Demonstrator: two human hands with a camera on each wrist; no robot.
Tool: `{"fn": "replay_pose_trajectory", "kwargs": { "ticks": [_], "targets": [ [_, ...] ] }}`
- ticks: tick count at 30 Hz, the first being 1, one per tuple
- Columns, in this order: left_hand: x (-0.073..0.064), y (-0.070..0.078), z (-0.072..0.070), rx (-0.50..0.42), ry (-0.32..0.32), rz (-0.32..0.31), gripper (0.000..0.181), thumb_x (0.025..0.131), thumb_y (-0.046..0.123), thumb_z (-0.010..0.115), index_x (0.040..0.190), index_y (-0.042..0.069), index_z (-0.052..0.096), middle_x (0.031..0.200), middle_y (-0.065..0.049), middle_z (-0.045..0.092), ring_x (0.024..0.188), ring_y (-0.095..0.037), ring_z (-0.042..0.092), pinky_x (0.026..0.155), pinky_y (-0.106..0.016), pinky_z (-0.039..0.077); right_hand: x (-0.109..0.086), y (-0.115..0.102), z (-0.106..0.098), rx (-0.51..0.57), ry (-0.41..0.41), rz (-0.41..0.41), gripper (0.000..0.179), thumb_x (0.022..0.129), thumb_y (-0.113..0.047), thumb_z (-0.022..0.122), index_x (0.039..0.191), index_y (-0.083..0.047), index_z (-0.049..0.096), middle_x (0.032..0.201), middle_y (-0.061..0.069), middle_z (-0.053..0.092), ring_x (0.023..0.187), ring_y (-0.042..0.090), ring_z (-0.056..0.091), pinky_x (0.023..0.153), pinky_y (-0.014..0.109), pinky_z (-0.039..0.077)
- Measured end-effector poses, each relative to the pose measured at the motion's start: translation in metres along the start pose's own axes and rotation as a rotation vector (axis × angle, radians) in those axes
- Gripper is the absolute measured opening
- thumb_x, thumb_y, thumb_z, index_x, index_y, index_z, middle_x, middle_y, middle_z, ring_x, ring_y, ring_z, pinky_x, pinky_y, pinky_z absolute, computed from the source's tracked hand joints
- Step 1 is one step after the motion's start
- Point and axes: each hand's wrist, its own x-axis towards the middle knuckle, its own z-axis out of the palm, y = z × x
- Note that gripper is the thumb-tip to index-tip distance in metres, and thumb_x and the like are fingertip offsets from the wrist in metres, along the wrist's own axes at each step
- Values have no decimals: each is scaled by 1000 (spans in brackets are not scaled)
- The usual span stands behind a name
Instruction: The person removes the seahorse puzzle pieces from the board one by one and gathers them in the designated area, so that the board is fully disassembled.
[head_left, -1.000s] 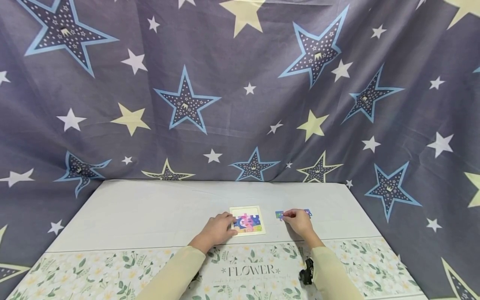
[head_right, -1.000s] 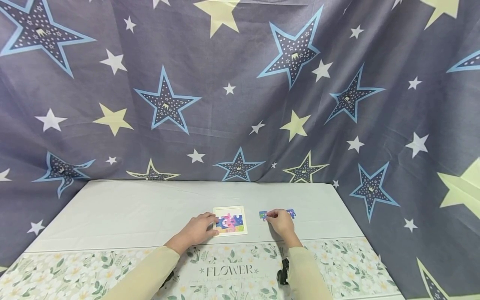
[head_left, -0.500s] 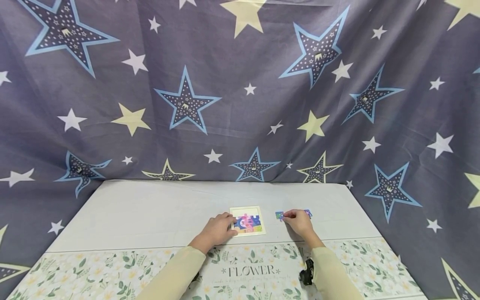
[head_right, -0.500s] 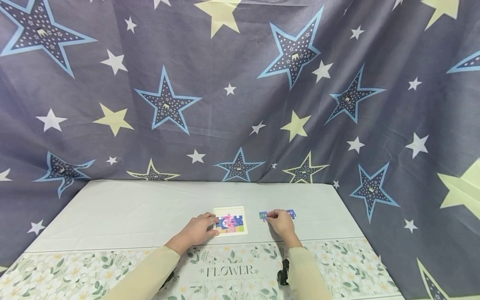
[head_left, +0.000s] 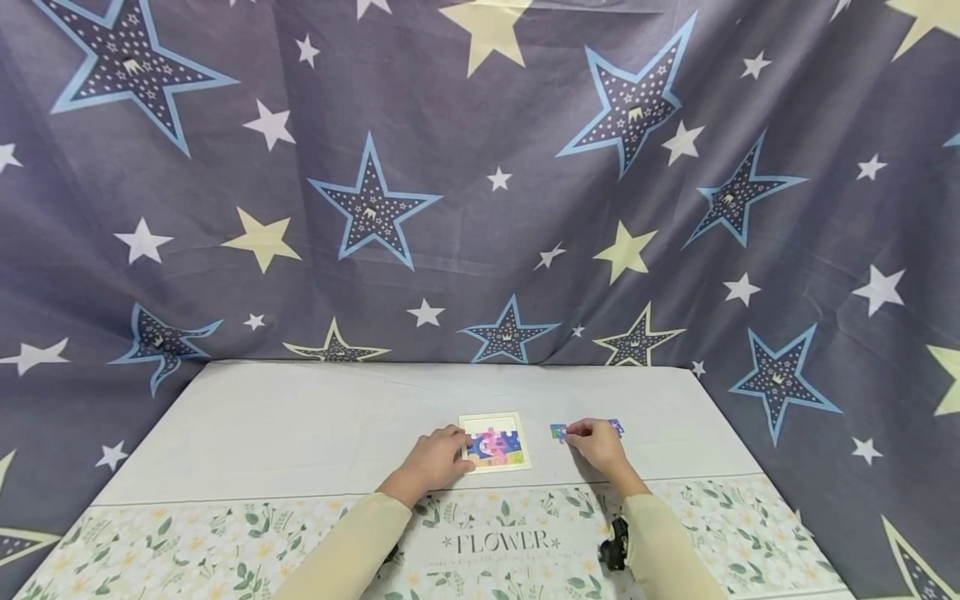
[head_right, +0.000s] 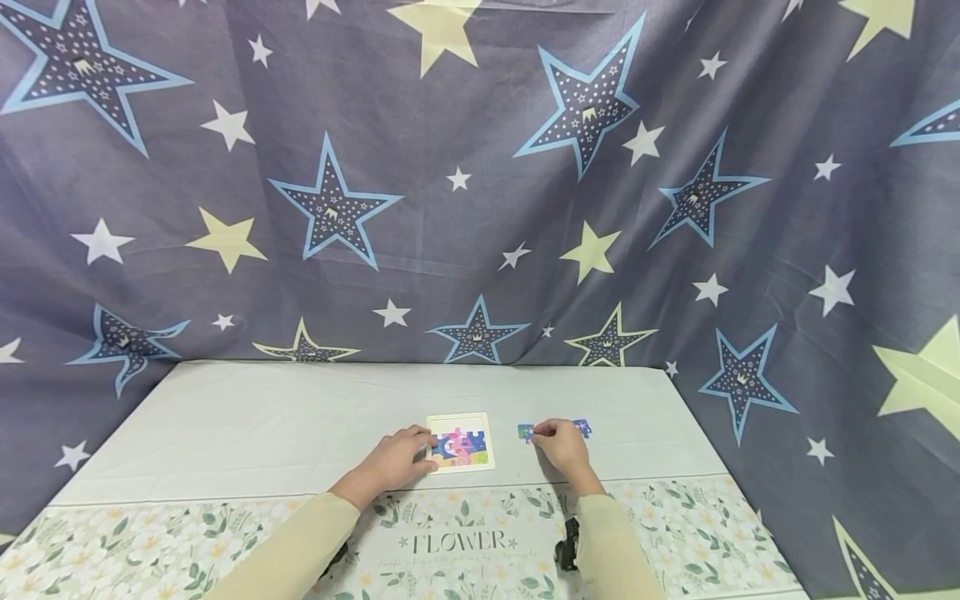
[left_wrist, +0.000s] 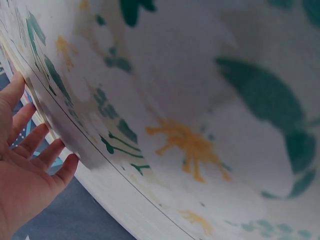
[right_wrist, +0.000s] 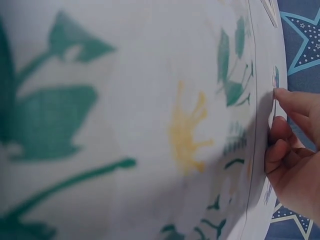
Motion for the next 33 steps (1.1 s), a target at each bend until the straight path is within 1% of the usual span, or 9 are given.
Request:
{"fn": "replay_pose_trajectory", "kwargs": {
  "ticks": [7,11,16,18,23,25,28,32,33],
  "targets": [
    [0,1,0,-4,-6,-2,43,90,37,60,124,12,58,131,-8,53,122,-28,50,101,-49,42,0,1,-1,27,-2,11,13,83,-11,68,94,-3,69,86,9,66,73,17,56,57,24,46],
    [0,1,0,-6,-9,-3,44,90,37,59,126,13,57,131,-8,52,123,-28,50,101,-49,42,-1,-2,-2,21,6,6,15,84,-14,66,95,-4,69,85,9,65,71,16,54,55,23,44],
    [2,-1,1,-2,-14,-6,44,90,38,59,126,13,57,131,-8,52,122,-27,50,101,-49,42,-3,-9,-2,8,13,-36,15,84,-16,66,94,-4,70,81,8,65,66,15,53,53,24,43],
    [2,-1,1,0,-15,-5,44,90,38,59,126,13,57,131,-8,52,122,-27,50,101,-49,42,-5,-12,-1,7,12,-57,15,85,-15,66,94,-4,70,81,8,65,66,15,54,54,24,43],
    [2,-1,1,0,-15,-2,44,90,38,60,126,13,57,130,-7,53,121,-27,50,100,-49,42,-7,-18,2,11,3,-68,15,84,-15,66,94,-4,70,84,8,64,71,16,53,56,24,43],
    [1,-1,-1,-3,-17,-5,44,90,38,60,125,13,57,130,-8,53,121,-27,50,101,-49,42,-7,-21,5,24,-7,-57,15,85,-16,66,95,-5,70,85,8,63,72,15,53,57,24,42],
    [1,0,-2,-6,-19,-11,43,90,38,60,125,13,57,130,-7,53,122,-26,50,101,-49,41,-8,-25,8,47,-17,-61,15,85,-15,66,95,-5,70,85,8,63,72,15,52,57,24,43],
    [0,1,-2,0,-17,-12,43,89,38,60,125,13,57,130,-6,53,122,-26,50,101,-48,42,-11,-29,15,55,-24,-96,16,84,-15,68,95,-4,70,82,7,63,69,14,51,56,24,42],
    [0,1,-2,1,-16,-10,43,89,38,60,125,13,58,130,-7,53,122,-26,50,101,-48,42,-11,-30,16,59,-32,-93,16,83,-15,68,95,-4,70,81,7,62,67,14,50,55,23,42]
  ]
}}
